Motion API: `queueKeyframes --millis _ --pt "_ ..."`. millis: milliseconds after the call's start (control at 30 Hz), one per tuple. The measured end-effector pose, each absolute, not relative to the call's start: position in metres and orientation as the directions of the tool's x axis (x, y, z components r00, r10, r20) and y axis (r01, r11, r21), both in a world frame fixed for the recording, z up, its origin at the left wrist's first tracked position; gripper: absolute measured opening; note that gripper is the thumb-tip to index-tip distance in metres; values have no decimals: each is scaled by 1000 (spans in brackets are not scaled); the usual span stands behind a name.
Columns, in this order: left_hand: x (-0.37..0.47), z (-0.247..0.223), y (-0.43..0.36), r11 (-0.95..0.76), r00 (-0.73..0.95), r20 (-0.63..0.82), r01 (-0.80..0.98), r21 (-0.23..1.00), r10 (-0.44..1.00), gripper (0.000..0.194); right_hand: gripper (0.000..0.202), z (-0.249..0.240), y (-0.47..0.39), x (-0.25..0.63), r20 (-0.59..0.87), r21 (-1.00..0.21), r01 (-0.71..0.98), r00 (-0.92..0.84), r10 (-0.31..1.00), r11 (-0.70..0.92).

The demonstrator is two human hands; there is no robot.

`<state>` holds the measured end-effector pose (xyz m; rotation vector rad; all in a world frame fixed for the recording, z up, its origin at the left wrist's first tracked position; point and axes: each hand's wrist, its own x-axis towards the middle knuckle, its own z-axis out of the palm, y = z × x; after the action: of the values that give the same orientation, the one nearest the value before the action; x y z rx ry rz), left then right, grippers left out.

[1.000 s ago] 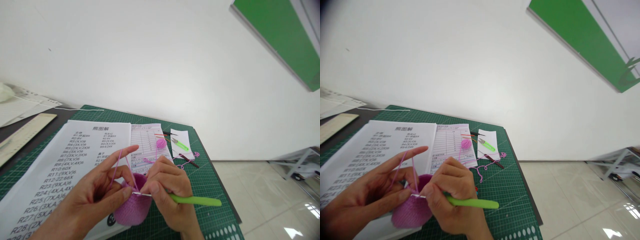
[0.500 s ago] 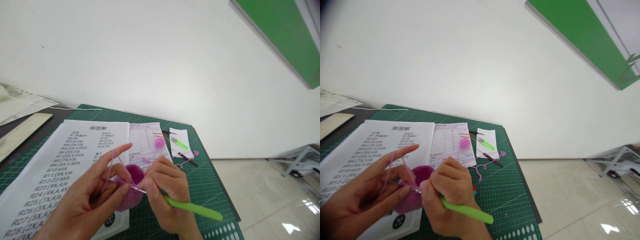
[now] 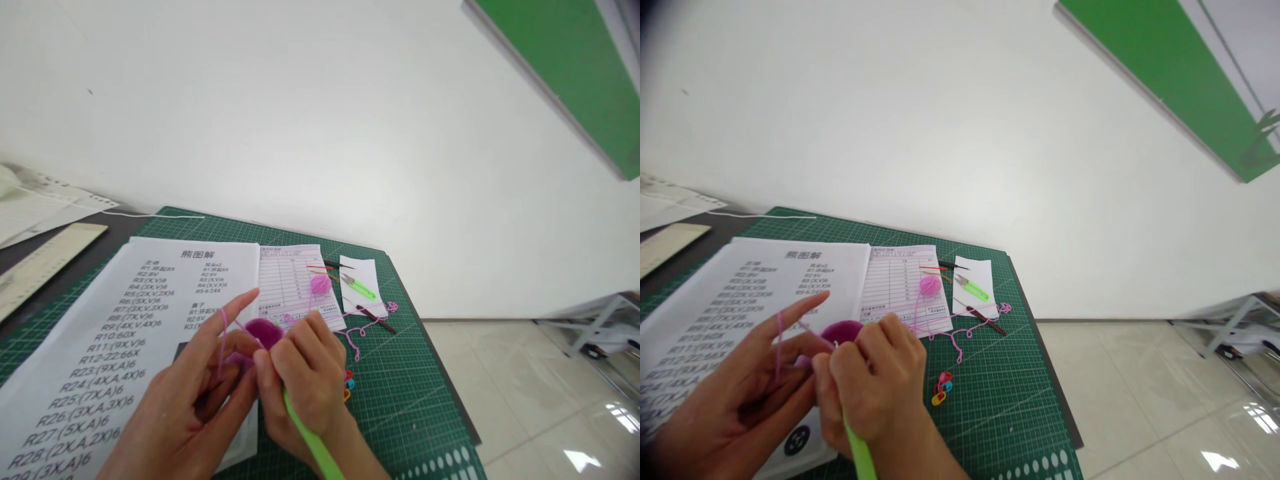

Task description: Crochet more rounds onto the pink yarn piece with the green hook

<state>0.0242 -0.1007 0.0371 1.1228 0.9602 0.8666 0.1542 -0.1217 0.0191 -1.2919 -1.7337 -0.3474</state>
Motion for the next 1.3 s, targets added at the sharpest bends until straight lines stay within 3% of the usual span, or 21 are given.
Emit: queueKeyframes --millis 100,200,433,700,867,1300 --pt "26 39 -100 222 325 -183 -86 971 928 78 28 6 -116 143 895 -303 859 107 434 413" --pt "24 39 -93 368 431 -233 -264 892 872 70 27 1 -113 136 923 -315 838 161 349 446" --pt "8 31 -80 644 595 -411 -245 725 690 70 27 16 -122 142 917 -298 810 96 387 506" --pt "6 36 -79 579 599 -354 -232 782 718 66 26 26 -133 159 888 -257 759 -59 457 598" --pt "9 41 -77 533 629 -295 -227 815 719 64 15 33 -136 164 858 -280 756 -79 508 592" --pt "12 31 -72 410 641 -201 -193 891 740 59 27 38 -139 166 806 -451 649 3 592 612"
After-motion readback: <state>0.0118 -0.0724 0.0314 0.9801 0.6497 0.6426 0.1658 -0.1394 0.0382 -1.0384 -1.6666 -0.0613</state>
